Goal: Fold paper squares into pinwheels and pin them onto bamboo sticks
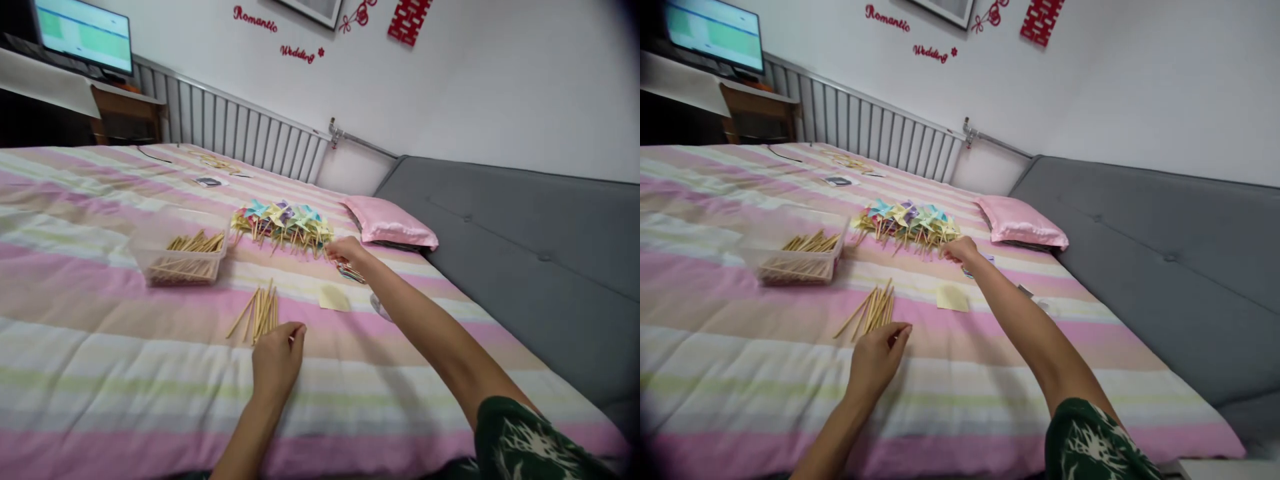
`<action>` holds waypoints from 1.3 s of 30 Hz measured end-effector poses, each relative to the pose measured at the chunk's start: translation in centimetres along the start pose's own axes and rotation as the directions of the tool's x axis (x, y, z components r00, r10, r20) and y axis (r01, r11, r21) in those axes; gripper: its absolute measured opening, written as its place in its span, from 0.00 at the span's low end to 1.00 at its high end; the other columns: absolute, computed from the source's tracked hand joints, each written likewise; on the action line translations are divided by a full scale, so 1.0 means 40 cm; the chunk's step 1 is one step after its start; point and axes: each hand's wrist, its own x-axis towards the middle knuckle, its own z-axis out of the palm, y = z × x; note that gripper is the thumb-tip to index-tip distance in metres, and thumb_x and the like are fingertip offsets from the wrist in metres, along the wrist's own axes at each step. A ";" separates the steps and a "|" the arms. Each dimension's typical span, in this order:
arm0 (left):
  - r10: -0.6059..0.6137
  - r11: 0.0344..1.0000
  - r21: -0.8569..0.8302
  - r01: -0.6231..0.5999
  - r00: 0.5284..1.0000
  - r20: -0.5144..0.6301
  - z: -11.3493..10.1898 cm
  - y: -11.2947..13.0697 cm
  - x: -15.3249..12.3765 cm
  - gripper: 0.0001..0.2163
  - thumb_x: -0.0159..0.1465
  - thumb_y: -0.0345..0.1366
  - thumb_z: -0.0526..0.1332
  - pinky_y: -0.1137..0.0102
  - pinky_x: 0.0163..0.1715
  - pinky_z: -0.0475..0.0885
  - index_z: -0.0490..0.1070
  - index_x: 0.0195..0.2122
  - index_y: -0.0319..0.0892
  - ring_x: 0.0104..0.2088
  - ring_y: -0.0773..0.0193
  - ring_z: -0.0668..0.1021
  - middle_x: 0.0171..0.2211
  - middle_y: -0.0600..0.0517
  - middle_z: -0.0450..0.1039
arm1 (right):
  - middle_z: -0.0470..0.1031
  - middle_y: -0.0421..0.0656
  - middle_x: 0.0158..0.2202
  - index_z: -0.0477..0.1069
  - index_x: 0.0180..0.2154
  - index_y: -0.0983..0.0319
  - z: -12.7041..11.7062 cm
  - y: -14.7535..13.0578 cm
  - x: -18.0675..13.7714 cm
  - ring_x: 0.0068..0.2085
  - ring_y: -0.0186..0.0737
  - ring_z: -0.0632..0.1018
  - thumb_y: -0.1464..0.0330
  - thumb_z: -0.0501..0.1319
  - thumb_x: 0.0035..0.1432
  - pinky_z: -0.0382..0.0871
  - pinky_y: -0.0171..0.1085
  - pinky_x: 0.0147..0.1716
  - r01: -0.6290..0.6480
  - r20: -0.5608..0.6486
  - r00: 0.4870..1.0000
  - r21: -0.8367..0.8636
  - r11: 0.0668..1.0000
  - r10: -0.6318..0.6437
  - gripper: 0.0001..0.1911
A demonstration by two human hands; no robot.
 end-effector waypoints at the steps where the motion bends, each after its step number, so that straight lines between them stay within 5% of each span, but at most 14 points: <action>1: 0.001 1.000 0.018 -0.002 1.000 0.010 0.004 0.011 -0.003 0.12 0.61 0.37 0.53 0.70 0.31 0.66 0.76 0.36 0.42 0.30 0.61 0.78 0.31 0.49 0.79 | 0.75 0.45 0.18 0.73 0.23 0.68 -0.039 0.026 -0.023 0.21 0.33 0.74 0.68 0.67 0.42 0.63 0.29 0.19 -0.014 0.062 0.998 -0.016 1.000 0.015 0.08; 7: -0.001 0.984 0.176 -0.006 0.999 0.040 0.046 0.061 -0.017 0.13 0.61 0.38 0.53 0.71 0.31 0.65 0.75 0.38 0.42 0.33 0.61 0.78 0.35 0.49 0.79 | 0.75 0.42 0.20 0.73 0.24 0.66 -0.175 0.229 -0.177 0.22 0.35 0.75 0.68 0.67 0.40 0.64 0.30 0.21 -0.001 0.183 0.983 -0.152 0.988 0.029 0.07; 14: -0.007 0.946 0.323 -0.026 0.995 0.103 0.104 0.071 -0.041 0.13 0.60 0.36 0.54 0.68 0.36 0.68 0.74 0.41 0.39 0.37 0.58 0.77 0.41 0.45 0.76 | 0.77 0.48 0.38 0.73 0.39 0.64 -0.152 0.424 -0.330 0.38 0.42 0.77 0.69 0.63 0.45 0.69 0.37 0.38 0.129 0.118 0.987 -0.221 0.967 -0.105 0.16; 18: 0.122 0.931 0.325 -0.166 0.981 0.152 0.134 0.081 -0.042 0.12 0.60 0.35 0.55 0.68 0.48 0.65 0.74 0.42 0.41 0.48 0.60 0.73 0.49 0.47 0.72 | 0.72 0.49 0.48 0.69 0.47 0.64 -0.101 0.428 -0.342 0.48 0.45 0.73 0.68 0.59 0.48 0.64 0.40 0.48 0.254 0.071 0.967 -0.232 0.939 -0.244 0.22; 21: 0.327 0.852 0.315 -0.419 0.894 0.306 0.167 0.077 -0.054 0.15 0.61 0.34 0.54 0.65 0.56 0.59 0.71 0.48 0.40 0.56 0.58 0.66 0.55 0.45 0.67 | 0.67 0.49 0.53 0.67 0.51 0.63 -0.046 0.407 -0.318 0.55 0.46 0.66 0.67 0.59 0.50 0.57 0.42 0.55 0.331 0.026 0.942 -0.252 0.909 -0.335 0.24; 23: 0.344 0.793 0.339 -0.506 0.832 0.436 0.193 0.065 -0.071 0.20 0.60 0.35 0.56 0.60 0.57 0.56 0.65 0.54 0.38 0.59 0.54 0.62 0.58 0.41 0.62 | 0.63 0.49 0.56 0.65 0.52 0.62 -0.007 0.399 -0.297 0.57 0.47 0.62 0.67 0.60 0.49 0.53 0.43 0.57 0.364 0.005 0.926 -0.266 0.893 -0.376 0.26; 28: 0.336 0.726 0.382 -0.572 0.780 0.529 0.220 0.033 -0.108 0.27 0.63 0.47 0.51 0.50 0.58 0.49 0.52 0.62 0.47 0.63 0.47 0.51 0.63 0.39 0.47 | 0.57 0.49 0.61 0.63 0.55 0.61 0.057 0.414 -0.255 0.61 0.49 0.56 0.65 0.60 0.51 0.47 0.47 0.59 0.408 -0.016 0.904 -0.266 0.874 -0.427 0.28; 34: 0.390 0.694 0.278 -0.664 0.672 0.630 0.202 0.031 -0.114 0.28 0.62 0.47 0.53 0.50 0.59 0.46 0.48 0.63 0.52 0.63 0.50 0.51 0.64 0.44 0.46 | 0.68 0.44 0.54 0.71 0.47 0.55 0.078 0.438 -0.228 0.60 0.48 0.60 0.69 0.55 0.56 0.43 0.52 0.59 0.445 -0.022 0.891 -0.162 0.881 -0.454 0.17; 39: 0.458 0.770 0.133 -0.624 0.686 0.564 0.213 0.022 -0.112 0.27 0.61 0.44 0.56 0.51 0.60 0.46 0.54 0.61 0.50 0.62 0.52 0.55 0.63 0.45 0.52 | 0.75 0.41 0.47 0.76 0.38 0.56 0.070 0.443 -0.217 0.56 0.41 0.66 0.74 0.51 0.56 0.49 0.47 0.58 0.448 -0.074 0.892 0.012 0.894 -0.446 0.17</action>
